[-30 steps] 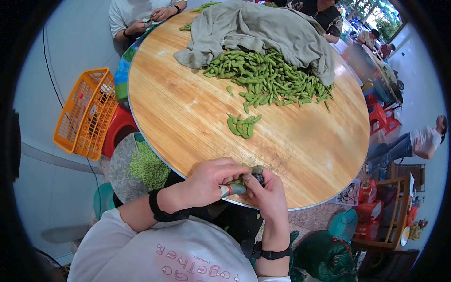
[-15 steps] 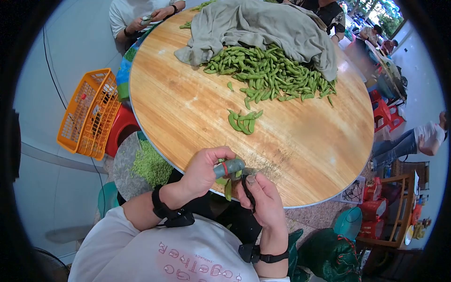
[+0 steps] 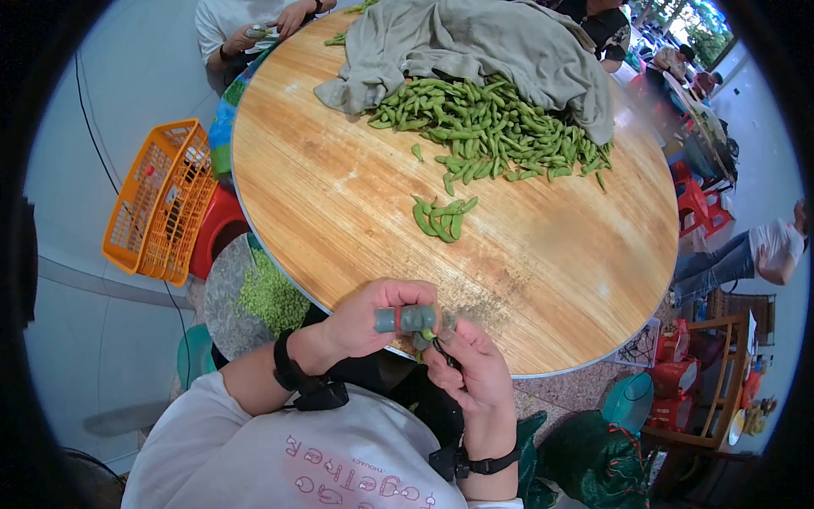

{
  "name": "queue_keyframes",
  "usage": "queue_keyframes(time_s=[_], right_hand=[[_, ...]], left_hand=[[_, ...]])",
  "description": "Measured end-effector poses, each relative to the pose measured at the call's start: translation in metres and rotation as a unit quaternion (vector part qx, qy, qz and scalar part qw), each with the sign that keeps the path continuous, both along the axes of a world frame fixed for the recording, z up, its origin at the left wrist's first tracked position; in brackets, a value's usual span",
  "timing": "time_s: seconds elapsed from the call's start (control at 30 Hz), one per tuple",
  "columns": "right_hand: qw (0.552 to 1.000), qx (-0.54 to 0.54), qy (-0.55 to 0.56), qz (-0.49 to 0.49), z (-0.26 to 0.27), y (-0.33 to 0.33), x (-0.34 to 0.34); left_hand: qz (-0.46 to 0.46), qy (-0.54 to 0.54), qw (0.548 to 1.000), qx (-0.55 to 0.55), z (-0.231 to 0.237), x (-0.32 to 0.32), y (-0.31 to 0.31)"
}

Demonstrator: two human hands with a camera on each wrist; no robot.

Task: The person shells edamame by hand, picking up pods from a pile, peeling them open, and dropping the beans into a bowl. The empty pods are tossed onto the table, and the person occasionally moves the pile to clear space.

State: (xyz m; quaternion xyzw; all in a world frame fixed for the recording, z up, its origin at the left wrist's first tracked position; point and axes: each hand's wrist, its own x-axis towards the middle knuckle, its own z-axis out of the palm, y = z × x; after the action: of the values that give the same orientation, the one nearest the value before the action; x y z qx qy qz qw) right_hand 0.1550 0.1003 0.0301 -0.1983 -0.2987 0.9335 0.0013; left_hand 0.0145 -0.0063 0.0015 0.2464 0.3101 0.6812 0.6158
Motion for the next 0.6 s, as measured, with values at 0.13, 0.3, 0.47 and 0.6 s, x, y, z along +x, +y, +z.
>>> queue_keyframes(time_s=[0.13,0.3,0.47,0.6], right_hand=[[1.0,-0.024,0.012,-0.007,-0.003,-0.001,-0.001],[0.919,0.382,-0.072,-0.068,-0.004,-0.006,-0.009],[0.977,0.205,-0.028,-0.045,-0.002,0.007,-0.005],[0.953,0.295,-0.07,-0.021,-0.004,0.008,-0.006]], left_hand=[[-0.032,-0.078,0.996,0.03,0.009,-0.002,-0.001],[0.127,0.27,0.953,-0.048,0.006,0.004,0.006],[0.048,0.251,0.967,-0.018,0.017,-0.016,0.004],[0.013,0.222,0.974,-0.043,0.016,-0.022,0.005]])
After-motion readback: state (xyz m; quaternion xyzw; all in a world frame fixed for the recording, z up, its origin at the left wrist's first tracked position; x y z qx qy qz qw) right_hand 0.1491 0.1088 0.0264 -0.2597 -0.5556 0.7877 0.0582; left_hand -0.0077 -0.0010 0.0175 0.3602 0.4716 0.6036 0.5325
